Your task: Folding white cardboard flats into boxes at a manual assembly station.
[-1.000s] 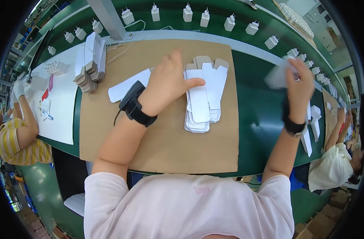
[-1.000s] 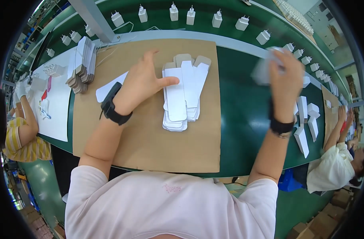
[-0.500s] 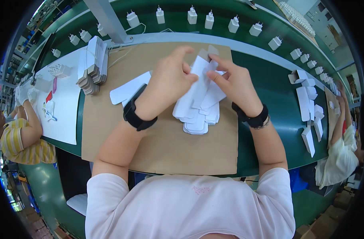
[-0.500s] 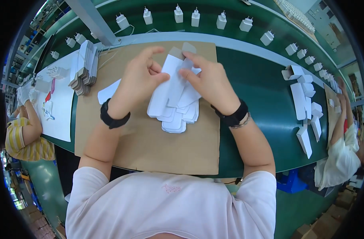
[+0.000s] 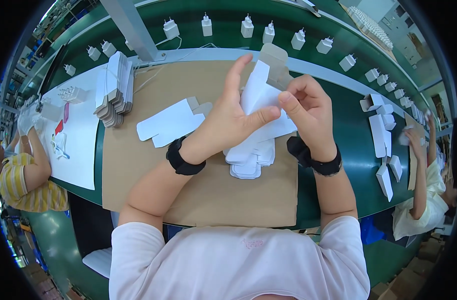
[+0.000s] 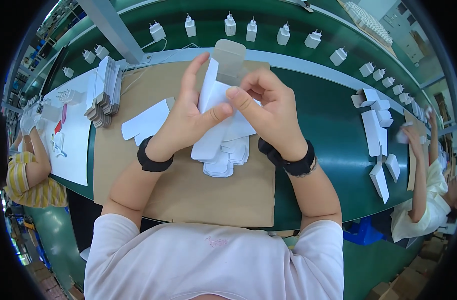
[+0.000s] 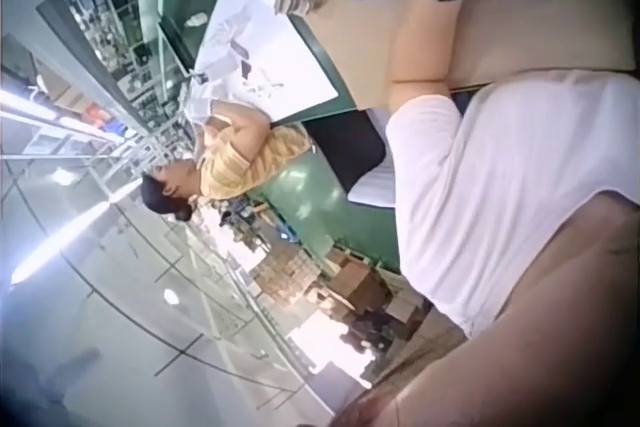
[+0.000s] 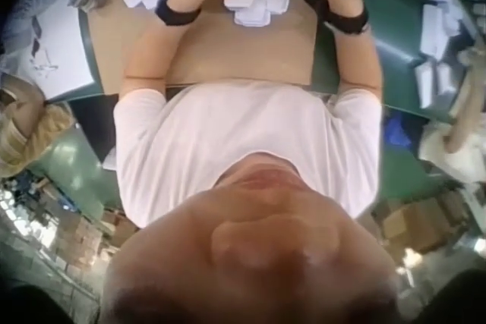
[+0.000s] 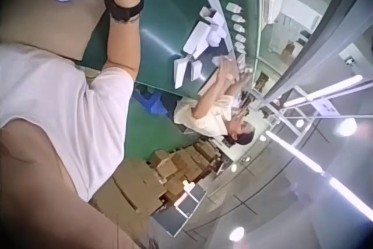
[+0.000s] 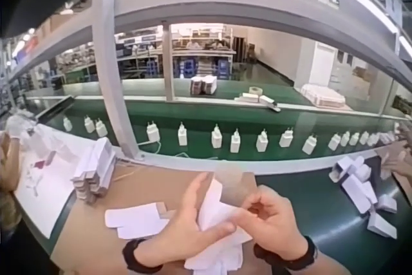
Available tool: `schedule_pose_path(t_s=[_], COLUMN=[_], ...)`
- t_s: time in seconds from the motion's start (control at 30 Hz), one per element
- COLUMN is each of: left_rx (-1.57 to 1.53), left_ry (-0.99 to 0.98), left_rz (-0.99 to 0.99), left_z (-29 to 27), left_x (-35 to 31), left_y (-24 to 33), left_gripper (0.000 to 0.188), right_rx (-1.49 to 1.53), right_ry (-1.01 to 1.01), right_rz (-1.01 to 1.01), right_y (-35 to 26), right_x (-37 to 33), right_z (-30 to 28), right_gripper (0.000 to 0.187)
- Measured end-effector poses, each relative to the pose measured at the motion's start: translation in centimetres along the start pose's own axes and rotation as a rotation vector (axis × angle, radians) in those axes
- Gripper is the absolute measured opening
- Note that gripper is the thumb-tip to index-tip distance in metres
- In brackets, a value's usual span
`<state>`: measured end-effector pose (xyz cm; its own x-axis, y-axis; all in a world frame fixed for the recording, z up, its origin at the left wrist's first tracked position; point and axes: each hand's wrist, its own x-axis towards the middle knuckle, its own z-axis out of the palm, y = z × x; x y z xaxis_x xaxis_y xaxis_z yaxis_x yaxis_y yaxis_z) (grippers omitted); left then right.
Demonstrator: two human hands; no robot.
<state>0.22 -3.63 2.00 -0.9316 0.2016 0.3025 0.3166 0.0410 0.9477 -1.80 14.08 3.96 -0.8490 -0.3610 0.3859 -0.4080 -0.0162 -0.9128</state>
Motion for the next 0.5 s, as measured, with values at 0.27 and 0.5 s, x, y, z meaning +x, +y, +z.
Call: schedule_pose_path(t_s=[0.27, 0.5], left_rx=[-0.242, -0.221], left_ry=[-0.076, -0.17], left_rz=[-0.168, -0.246], left_z=[0.3, -0.3], left_x=[-0.2, 0.0], left_y=[0.1, -0.4], left_gripper=[0.059, 0.061], right_rx=[0.293, -0.135], right_ry=[0.106, 0.151], right_rz=[0.133, -0.349], right_y=[1.7, 1.7], right_x=[-0.7, -0.1], right_z=[2.5, 2.2], right_gripper=[0.02, 0.026])
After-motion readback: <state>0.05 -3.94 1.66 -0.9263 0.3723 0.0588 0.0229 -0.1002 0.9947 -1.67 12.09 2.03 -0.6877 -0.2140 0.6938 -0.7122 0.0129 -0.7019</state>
